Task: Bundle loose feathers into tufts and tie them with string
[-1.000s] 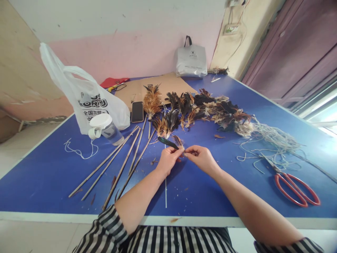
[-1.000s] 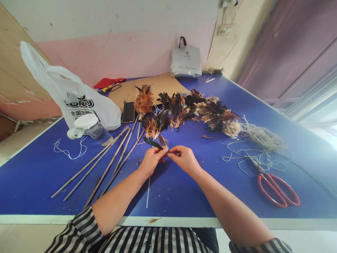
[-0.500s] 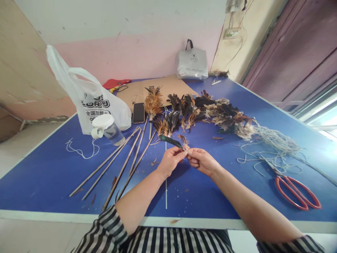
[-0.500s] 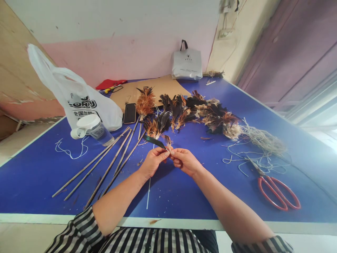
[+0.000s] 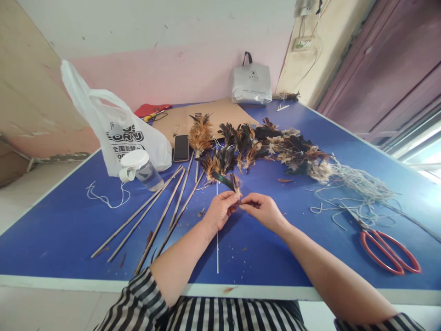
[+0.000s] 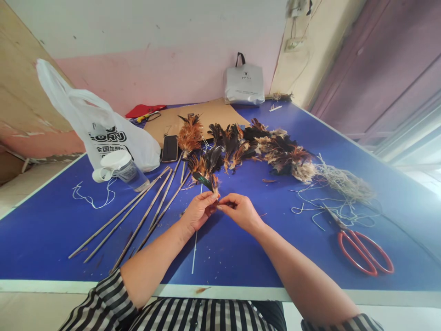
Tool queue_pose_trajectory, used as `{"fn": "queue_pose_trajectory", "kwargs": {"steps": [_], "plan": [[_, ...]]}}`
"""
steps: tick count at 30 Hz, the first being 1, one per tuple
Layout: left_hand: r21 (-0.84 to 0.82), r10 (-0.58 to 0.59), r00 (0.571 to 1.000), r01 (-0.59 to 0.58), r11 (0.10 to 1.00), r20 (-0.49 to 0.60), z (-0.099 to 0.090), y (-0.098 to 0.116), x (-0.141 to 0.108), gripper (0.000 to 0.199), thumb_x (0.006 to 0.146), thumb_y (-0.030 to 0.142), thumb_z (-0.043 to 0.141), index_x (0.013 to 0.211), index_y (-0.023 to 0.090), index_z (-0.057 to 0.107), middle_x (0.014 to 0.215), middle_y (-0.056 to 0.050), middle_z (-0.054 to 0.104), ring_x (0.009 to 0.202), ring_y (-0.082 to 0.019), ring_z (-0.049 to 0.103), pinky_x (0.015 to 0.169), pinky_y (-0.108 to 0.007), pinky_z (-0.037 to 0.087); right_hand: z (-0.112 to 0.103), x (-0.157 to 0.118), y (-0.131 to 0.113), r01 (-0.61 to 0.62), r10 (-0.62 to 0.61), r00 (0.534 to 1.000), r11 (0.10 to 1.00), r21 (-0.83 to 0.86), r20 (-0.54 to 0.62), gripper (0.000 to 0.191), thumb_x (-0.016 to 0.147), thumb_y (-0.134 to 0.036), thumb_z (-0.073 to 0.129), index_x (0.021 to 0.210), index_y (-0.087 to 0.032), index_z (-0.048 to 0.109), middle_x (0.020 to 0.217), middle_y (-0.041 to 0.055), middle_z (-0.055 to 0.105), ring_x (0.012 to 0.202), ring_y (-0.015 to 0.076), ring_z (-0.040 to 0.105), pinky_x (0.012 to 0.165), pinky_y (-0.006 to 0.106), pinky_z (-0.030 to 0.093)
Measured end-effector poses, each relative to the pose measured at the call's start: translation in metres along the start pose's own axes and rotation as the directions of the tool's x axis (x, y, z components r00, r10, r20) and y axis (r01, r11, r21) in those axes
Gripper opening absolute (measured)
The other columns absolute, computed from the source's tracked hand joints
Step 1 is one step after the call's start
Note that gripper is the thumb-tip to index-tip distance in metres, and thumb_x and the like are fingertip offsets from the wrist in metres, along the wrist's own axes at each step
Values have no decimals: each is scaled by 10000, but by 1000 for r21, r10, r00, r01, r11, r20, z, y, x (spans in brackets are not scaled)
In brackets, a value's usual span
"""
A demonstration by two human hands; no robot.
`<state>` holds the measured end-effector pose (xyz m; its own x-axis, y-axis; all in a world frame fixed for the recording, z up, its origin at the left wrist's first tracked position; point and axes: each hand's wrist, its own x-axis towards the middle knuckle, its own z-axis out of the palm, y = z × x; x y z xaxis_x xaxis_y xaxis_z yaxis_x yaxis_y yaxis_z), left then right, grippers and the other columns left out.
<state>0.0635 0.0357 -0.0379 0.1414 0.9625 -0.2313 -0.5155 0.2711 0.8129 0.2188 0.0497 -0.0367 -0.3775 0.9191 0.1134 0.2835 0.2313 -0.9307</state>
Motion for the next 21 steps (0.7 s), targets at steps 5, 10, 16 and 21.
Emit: {"fn": "queue_pose_trajectory", "kwargs": {"steps": [5,10,16,21], "plan": [[57,-46,999,44,997,25,0,-3,0,273,567,348,777,695,132,670,581,12,557,499,-42,430,494,-195,302,-3,-2,-1,216,-248,967,916,-339,-55,149,781,-303,568,713,-190,637,673,27,587,582,123,476,577,257,375],[106,-53,998,50,993,28,2,-3,-1,299,565,368,775,701,121,673,569,3,541,498,-46,424,475,-186,298,-3,-2,3,200,-247,966,901,-385,-77,170,787,-326,553,693,-199,616,652,28,567,560,127,469,572,257,374],[181,-41,999,40,983,-3,-1,-6,2,299,575,376,765,694,123,660,594,-8,568,526,-60,466,490,-183,333,-5,0,5,170,-207,976,918,-357,-68,165,763,-331,578,700,-190,635,658,19,584,552,115,467,560,245,372],[225,23,998,-10,974,-56,-2,-9,4,321,577,397,756,710,119,667,656,-32,616,574,-84,524,509,-195,356,-24,7,4,2,-26,996,961,-277,-82,224,716,-376,603,775,-172,673,627,7,615,526,109,471,520,235,375]]}}
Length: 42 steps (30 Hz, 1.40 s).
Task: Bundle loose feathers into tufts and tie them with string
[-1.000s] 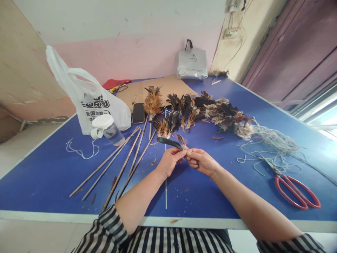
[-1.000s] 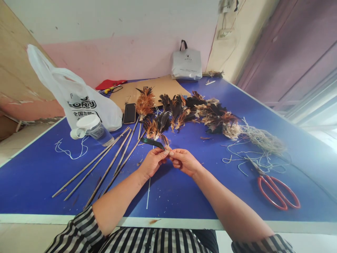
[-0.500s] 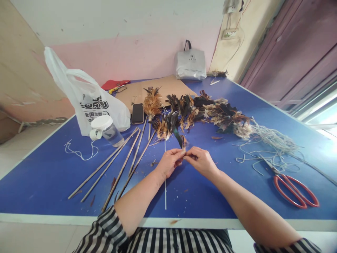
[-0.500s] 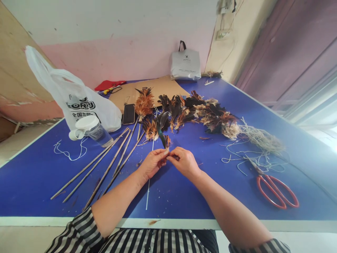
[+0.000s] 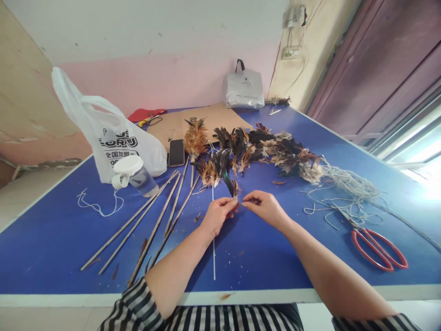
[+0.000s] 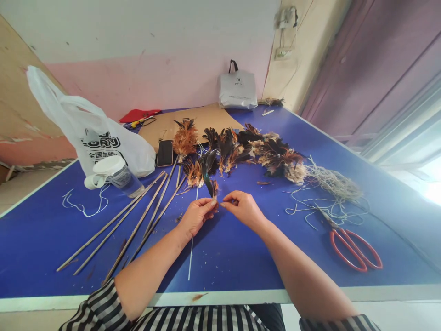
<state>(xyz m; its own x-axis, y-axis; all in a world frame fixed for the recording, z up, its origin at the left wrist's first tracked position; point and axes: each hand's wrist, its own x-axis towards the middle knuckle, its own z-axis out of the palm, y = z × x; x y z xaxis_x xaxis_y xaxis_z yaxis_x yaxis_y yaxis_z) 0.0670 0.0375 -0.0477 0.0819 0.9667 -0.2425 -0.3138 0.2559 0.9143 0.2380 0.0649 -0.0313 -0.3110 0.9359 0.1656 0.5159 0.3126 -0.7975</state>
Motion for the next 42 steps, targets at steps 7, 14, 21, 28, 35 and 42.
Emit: {"fn": "queue_pose_trajectory", "kwargs": {"steps": [7,14,21,28,35,42], "plan": [[-9,3,1000,-3,1000,-22,1,0,-1,309,562,382,766,682,119,659,654,-30,623,560,-79,521,522,-206,368,-50,42,24,-167,165,985,985,-51,-47,274,707,-357,574,845,-155,697,572,12,617,524,130,531,521,246,403],[-35,0,1000,-1,999,-28,1,-1,0,284,566,361,765,676,122,658,646,-27,619,565,-81,526,537,-211,377,-67,94,49,-142,80,974,945,-294,-214,190,685,-242,567,762,-164,723,611,38,650,582,161,572,578,266,420],[-97,-16,999,12,995,-40,1,-3,4,314,558,375,768,635,115,610,606,-13,595,503,-60,492,509,-203,367,-7,115,-34,236,-228,971,956,-175,65,301,747,-200,513,992,-180,687,683,0,651,587,103,529,605,217,407],[-69,0,1000,-1,998,-23,-1,-6,5,306,588,383,749,643,115,612,588,-17,589,479,-54,473,494,-198,349,20,113,-54,242,-230,969,956,-163,89,244,743,-145,510,881,-186,707,779,12,693,670,117,585,669,220,434],[-7,21,999,-21,1000,-27,3,-5,2,317,573,398,750,625,123,602,592,-10,591,496,-65,484,516,-211,367,-39,79,6,29,-38,999,947,-320,-23,213,738,-163,520,824,-192,713,871,40,709,817,182,629,769,281,442],[49,48,998,-47,998,-34,3,-6,4,246,636,343,694,641,124,583,616,-20,583,493,-66,478,498,-206,370,-14,81,-46,134,-133,991,974,-181,20,201,743,-193,523,816,-185,710,792,17,706,710,143,613,661,232,437]]}}
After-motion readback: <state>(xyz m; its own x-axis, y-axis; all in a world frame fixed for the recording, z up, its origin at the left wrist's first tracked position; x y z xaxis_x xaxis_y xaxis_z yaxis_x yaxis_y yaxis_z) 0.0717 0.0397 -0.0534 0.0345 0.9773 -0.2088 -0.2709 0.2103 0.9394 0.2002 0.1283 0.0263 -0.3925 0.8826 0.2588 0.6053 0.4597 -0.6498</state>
